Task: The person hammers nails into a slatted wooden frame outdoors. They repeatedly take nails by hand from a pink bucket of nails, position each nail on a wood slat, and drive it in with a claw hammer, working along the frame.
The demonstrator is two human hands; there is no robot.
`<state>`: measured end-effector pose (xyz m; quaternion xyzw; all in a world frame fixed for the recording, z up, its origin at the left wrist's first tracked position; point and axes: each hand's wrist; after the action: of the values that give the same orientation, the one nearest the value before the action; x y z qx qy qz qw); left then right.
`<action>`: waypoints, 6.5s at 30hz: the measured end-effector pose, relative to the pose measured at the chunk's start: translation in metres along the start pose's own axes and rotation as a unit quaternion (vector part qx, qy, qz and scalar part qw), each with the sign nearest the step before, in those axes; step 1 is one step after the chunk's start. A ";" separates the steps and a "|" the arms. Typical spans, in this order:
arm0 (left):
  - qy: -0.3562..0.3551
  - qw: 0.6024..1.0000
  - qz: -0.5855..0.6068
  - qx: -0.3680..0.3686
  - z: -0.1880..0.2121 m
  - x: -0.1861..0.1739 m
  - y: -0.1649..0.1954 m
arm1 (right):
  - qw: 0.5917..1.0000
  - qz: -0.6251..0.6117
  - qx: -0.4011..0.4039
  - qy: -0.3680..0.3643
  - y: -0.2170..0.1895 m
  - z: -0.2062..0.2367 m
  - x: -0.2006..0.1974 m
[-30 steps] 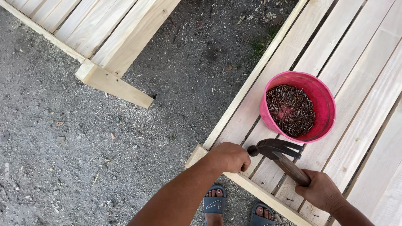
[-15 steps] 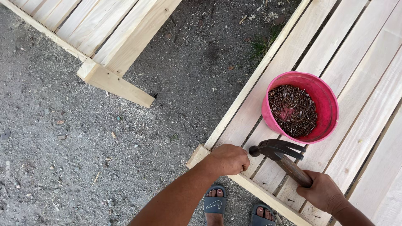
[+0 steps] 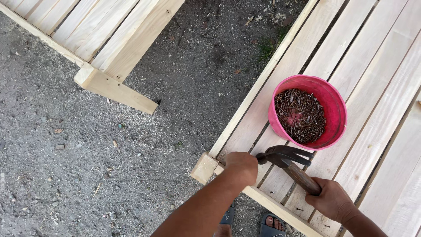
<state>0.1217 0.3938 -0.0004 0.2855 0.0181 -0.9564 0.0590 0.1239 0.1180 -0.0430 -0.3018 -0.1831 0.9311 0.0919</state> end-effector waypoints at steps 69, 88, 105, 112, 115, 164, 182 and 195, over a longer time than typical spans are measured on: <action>0.150 0.690 0.703 0.088 -0.060 0.026 -0.088 | 0.987 -0.086 -0.106 0.082 -0.050 0.018 0.017; 0.139 0.649 0.740 0.106 -0.075 0.045 -0.085 | 0.990 -0.091 -0.099 0.052 -0.047 0.000 0.037; 0.398 0.742 0.479 0.248 -0.040 -0.046 -0.043 | 0.998 -0.023 0.047 0.038 -0.072 0.027 0.004; 0.286 0.868 0.293 0.280 -0.037 -0.095 0.047 | 0.995 -0.034 0.075 0.054 -0.050 0.023 0.003; 0.248 0.916 0.207 0.237 -0.040 -0.096 0.073 | 0.994 -0.053 0.070 0.060 -0.051 0.018 0.008; 0.149 0.956 0.118 0.223 -0.164 -0.235 0.273 | 0.979 -0.076 0.142 0.124 0.034 -0.041 -0.175; 0.265 0.859 0.407 0.160 -0.178 -0.292 0.264 | 0.976 -0.071 0.145 0.147 0.021 -0.066 -0.216; 0.225 0.859 0.416 0.196 -0.165 -0.283 0.250 | 0.941 -0.245 0.166 0.163 0.036 -0.060 -0.157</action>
<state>0.4775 0.1857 0.0169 0.4792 -0.2775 -0.7365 0.3884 0.2830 0.0578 -0.0196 -0.3752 -0.0769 0.8351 0.3949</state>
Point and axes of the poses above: each hand's wrist, its own z-axis away from the middle knuckle, its own x-axis out of the palm, y = z × x, and after that the axes turned 12 degrees about -x, right-handed
